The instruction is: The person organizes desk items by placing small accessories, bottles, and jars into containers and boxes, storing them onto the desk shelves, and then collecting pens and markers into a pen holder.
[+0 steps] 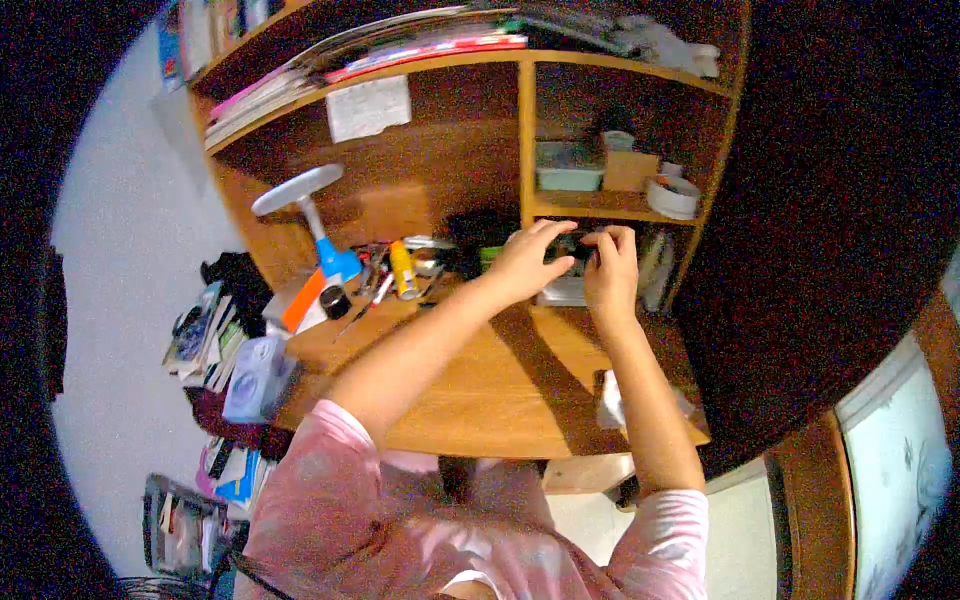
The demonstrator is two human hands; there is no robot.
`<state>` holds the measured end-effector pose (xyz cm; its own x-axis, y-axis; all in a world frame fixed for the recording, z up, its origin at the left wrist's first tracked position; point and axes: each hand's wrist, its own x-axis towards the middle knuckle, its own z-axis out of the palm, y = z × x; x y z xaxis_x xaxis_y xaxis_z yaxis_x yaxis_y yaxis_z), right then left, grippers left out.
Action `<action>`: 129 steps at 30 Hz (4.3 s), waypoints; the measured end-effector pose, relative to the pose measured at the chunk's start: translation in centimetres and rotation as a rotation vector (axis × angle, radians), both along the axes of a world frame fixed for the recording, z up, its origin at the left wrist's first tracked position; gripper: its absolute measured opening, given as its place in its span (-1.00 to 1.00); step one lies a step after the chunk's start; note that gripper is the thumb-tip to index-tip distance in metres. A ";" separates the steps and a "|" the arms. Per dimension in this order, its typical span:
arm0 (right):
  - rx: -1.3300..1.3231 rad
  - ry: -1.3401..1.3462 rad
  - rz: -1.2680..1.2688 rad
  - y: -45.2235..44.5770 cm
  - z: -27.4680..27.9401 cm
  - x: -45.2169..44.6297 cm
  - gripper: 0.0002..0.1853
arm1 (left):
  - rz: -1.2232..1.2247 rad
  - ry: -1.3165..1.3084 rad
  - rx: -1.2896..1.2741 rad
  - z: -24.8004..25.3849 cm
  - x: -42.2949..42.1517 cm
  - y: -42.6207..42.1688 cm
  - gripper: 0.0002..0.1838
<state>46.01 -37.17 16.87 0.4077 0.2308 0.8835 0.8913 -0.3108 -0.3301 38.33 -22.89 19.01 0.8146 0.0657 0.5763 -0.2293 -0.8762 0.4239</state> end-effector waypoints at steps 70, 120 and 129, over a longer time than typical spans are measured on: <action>0.119 0.372 0.207 4.1 0.4 -1.8 -0.56 | -0.081 0.054 -0.409 0.8 -2.8 5.6 -0.44; -0.040 0.410 -0.056 6.0 3.1 9.6 -0.46 | 0.280 -0.036 0.132 -0.4 6.5 0.0 -0.27; 0.114 0.101 0.032 4.3 -0.8 3.8 -0.70 | 0.077 -0.024 0.318 -4.0 -3.7 4.2 -0.40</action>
<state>49.80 -32.89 16.09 0.4902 0.1458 0.8593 0.8605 -0.2379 -0.4505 34.66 -18.67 15.03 0.8002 -0.0595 0.5968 -0.1634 -0.9791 0.1215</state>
